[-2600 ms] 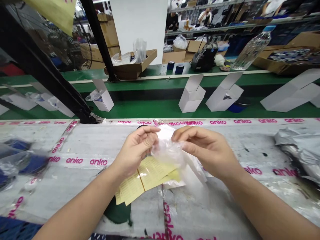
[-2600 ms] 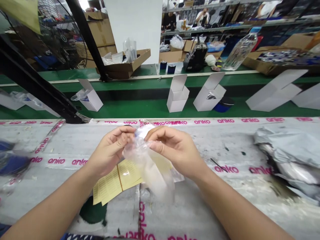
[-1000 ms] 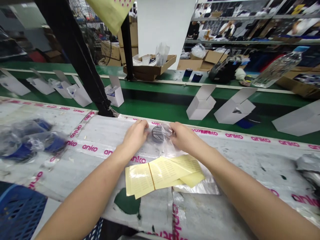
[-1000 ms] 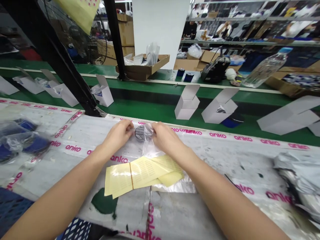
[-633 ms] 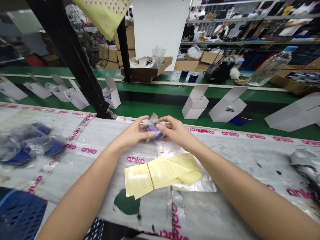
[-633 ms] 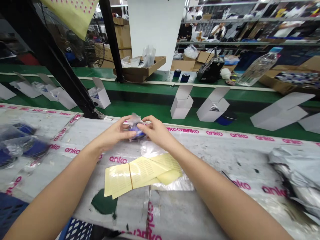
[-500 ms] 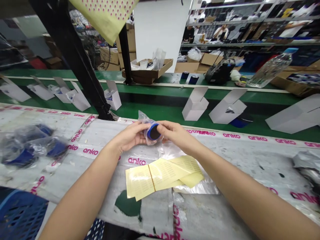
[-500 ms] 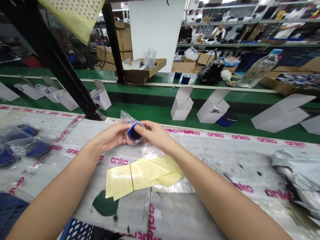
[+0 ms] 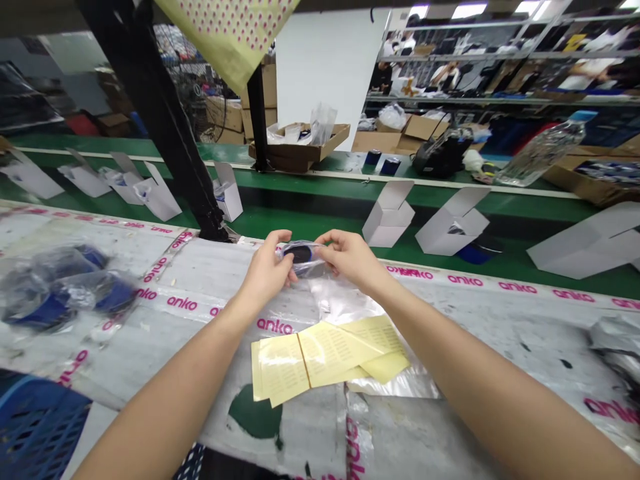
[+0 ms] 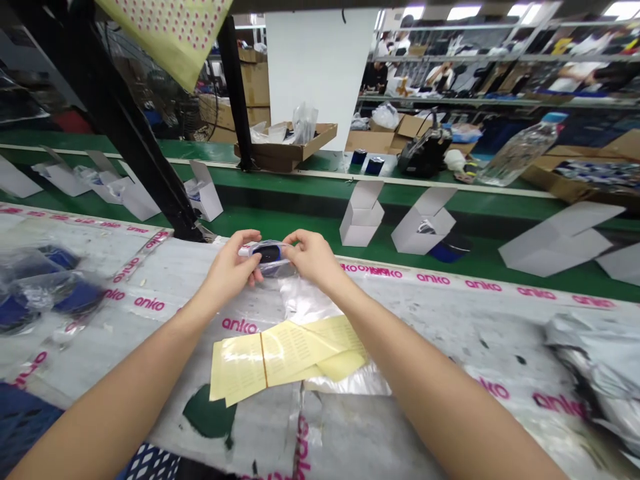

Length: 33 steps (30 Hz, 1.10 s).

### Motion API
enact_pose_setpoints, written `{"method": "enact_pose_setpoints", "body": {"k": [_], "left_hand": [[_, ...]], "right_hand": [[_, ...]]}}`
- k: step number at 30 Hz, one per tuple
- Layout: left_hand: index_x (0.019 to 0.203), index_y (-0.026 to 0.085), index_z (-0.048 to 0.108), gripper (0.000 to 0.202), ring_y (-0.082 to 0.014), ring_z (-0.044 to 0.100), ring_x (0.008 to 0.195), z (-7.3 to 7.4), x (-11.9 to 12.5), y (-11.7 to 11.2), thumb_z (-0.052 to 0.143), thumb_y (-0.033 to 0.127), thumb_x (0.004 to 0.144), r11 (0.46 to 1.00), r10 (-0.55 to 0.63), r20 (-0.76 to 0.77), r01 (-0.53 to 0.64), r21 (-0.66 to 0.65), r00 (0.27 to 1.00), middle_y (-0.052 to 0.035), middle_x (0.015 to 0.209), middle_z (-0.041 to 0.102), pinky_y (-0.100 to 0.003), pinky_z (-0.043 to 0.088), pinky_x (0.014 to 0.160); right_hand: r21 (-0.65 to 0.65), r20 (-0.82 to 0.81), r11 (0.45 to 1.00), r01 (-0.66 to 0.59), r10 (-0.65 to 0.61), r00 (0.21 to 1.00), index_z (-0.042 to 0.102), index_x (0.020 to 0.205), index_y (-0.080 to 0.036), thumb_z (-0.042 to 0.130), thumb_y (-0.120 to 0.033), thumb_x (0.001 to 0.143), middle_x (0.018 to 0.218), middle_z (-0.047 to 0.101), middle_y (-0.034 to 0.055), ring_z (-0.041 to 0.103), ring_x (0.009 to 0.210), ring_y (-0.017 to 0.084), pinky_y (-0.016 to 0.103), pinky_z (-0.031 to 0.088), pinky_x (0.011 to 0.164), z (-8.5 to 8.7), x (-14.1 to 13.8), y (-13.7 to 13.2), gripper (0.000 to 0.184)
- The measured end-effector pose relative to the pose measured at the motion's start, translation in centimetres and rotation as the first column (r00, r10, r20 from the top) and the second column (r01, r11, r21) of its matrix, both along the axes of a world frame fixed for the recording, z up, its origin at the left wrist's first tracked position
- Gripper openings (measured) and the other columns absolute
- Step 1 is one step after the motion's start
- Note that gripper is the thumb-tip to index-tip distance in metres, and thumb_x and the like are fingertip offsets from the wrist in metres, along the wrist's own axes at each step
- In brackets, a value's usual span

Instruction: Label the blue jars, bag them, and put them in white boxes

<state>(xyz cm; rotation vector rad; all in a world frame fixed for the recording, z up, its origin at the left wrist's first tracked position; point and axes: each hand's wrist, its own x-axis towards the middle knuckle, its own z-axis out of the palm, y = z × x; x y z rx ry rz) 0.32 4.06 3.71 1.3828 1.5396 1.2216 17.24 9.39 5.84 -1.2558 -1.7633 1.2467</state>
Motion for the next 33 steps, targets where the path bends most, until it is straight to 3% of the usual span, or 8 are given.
{"method": "enact_pose_setpoints", "body": {"k": [6, 9, 13, 17, 23, 26, 28, 33], "left_hand": [[0.111, 0.021, 0.059, 0.037, -0.0048, 0.056, 0.043, 1.1, -0.6, -0.1, 0.052, 0.012, 0.076, 0.997, -0.025, -0.003, 0.026, 0.068, 1.0, -0.0058, 0.123, 0.068, -0.021, 0.041, 0.041], [0.113, 0.02, 0.06, 0.044, -0.0062, 0.053, 0.038, 1.5, -1.3, 0.0, 0.052, 0.013, 0.07, 1.0, -0.007, -0.113, 0.006, -0.013, 0.994, -0.0072, 0.123, 0.068, -0.026, 0.045, 0.043], [0.115, 0.022, 0.064, 0.046, -0.0111, 0.053, 0.04, 2.0, -2.1, 0.0, 0.054, 0.015, 0.07, 1.0, -0.007, -0.272, 0.009, 0.008, 0.962, -0.0016, 0.094, 0.074, -0.027, 0.044, 0.043], [0.119, 0.026, 0.064, 0.042, -0.0145, 0.058, 0.048, 3.4, -1.5, -1.1, 0.06, 0.02, 0.077, 0.988, 0.054, -0.097, -0.039, 0.151, 0.994, 0.0038, 0.067, 0.066, -0.024, 0.044, 0.044], [0.116, 0.023, 0.063, 0.03, -0.0088, 0.062, 0.06, 3.9, -0.6, -1.7, 0.067, 0.028, 0.086, 0.927, 0.169, 0.096, -0.191, 0.322, 0.981, -0.0065, 0.116, 0.068, -0.021, 0.045, 0.047], [0.116, 0.022, 0.063, 0.027, -0.0087, 0.063, 0.062, 2.1, -0.2, -1.3, 0.061, 0.029, 0.09, 0.956, 0.021, -0.001, -0.019, 0.294, 1.0, -0.0082, 0.125, 0.065, -0.024, 0.05, 0.054], [0.114, 0.022, 0.064, 0.024, -0.0091, 0.064, 0.066, 0.6, 0.1, -0.9, 0.057, 0.027, 0.092, 0.945, -0.067, -0.12, 0.101, 0.311, 0.991, -0.008, 0.133, 0.06, -0.026, 0.053, 0.06], [0.109, 0.02, 0.067, 0.022, -0.0157, 0.067, 0.08, -1.8, 1.0, -0.3, 0.053, 0.018, 0.091, 0.929, -0.291, -0.316, 0.346, 0.135, 0.903, -0.006, 0.117, 0.069, -0.028, 0.054, 0.068]], "right_hand": [[0.318, 0.149, 0.939, -0.129, 0.084, 0.985, 0.068, 0.113, -0.019, 0.079, -0.046, 0.077, 0.106, 0.066, 0.0092, 0.063, 0.1, 0.026, 0.039, 0.05, 0.089, -0.4, -0.3, 0.0, 0.046], [0.177, 0.394, 0.885, -0.431, 0.338, 0.855, 0.053, 0.142, -0.02, 0.09, -0.057, 0.061, 0.124, 0.059, 0.0149, 0.059, 0.116, 0.034, 0.046, 0.05, 0.095, -1.2, -1.4, -0.5, 0.097], [0.191, 0.505, 0.873, -0.449, 0.305, 0.807, 0.052, 0.14, -0.021, 0.071, -0.062, 0.08, 0.127, 0.057, 0.0162, 0.064, 0.104, 0.036, 0.05, 0.053, 0.086, -1.5, -3.8, -1.3, 0.075], [0.299, 0.557, 0.826, -0.477, 0.255, 0.791, 0.063, 0.122, -0.021, 0.067, -0.049, 0.082, 0.112, 0.064, 0.0118, 0.065, 0.093, 0.031, 0.043, 0.053, 0.079, 0.4, -3.9, -1.6, 0.05], [0.47, 0.509, 0.851, -0.236, -0.043, 0.86, 0.067, 0.118, -0.019, 0.063, -0.036, 0.087, 0.107, 0.062, 0.0131, 0.06, 0.099, 0.031, 0.046, 0.049, 0.087, 4.7, 4.6, 2.6, 0.036], [0.772, 0.315, 0.624, 0.12, -0.539, 0.781, 0.061, 0.131, -0.023, 0.062, -0.034, 0.086, 0.123, 0.051, 0.0152, 0.058, 0.109, 0.033, 0.045, 0.05, 0.089, 4.8, 8.2, 5.9, 0.046], [0.827, 0.359, 0.556, 0.087, -0.64, 0.679, 0.054, 0.14, -0.02, 0.061, -0.031, 0.086, 0.131, 0.047, 0.0186, 0.058, 0.109, 0.034, 0.045, 0.051, 0.086, 3.9, 9.2, 7.6, 0.056], [0.764, 0.56, 0.635, -0.115, -0.564, 0.607, 0.057, 0.135, -0.013, 0.069, -0.031, 0.083, 0.113, 0.063, 0.0186, 0.058, 0.105, 0.038, 0.048, 0.051, 0.084, 0.8, 9.2, 9.6, 0.057]]}}
